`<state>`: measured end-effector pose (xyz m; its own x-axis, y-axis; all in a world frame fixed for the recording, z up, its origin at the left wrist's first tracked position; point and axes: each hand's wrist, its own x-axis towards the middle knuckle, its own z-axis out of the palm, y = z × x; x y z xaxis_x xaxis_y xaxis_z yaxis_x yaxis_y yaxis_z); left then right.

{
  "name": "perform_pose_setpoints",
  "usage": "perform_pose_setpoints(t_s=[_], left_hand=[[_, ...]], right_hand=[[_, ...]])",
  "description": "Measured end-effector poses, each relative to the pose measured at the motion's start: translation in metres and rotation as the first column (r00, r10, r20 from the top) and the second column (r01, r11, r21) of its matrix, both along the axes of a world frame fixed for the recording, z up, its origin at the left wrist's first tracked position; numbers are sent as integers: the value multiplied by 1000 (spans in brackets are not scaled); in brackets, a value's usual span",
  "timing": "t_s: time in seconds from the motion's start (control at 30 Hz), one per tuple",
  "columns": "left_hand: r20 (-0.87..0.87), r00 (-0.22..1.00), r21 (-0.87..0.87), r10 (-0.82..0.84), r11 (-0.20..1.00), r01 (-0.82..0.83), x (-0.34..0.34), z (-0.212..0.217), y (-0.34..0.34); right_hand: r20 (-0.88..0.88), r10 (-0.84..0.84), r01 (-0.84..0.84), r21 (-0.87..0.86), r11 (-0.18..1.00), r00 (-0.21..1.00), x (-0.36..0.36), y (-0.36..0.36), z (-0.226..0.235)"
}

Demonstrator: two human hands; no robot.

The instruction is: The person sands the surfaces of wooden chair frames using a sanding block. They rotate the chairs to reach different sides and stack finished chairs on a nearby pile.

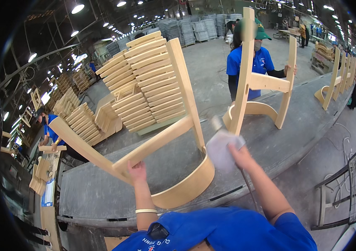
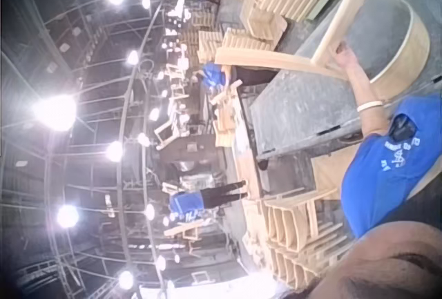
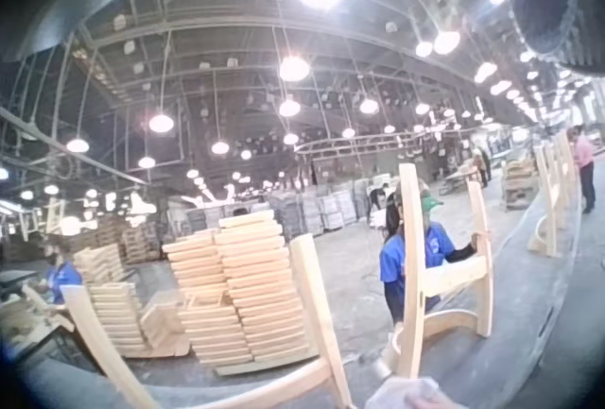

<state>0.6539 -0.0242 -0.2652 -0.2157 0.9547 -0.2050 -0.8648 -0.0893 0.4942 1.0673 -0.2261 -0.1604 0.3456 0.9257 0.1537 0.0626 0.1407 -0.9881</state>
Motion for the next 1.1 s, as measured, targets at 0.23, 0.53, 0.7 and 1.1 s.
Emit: perform_pose_setpoints(t_s=[0.23,0.53,0.7,1.1], left_hand=[[35,999,-39,6,999,-5,-25,-17,-16],[17,999,250,48,967,-50,-22,-10,11],[-71,995,246,63,968,-44,-17,4,8],[-428,899,312,95,949,48,63,73,-7]], right_hand=[[112,50,-45,-50,998,992,40,-25,10],[543,625,-319,-554,769,561,-22,-66,-60],[584,266,72,-490,869,767,42,-101,-91],[752,90,494,-514,701,653,220,-127,-205]])
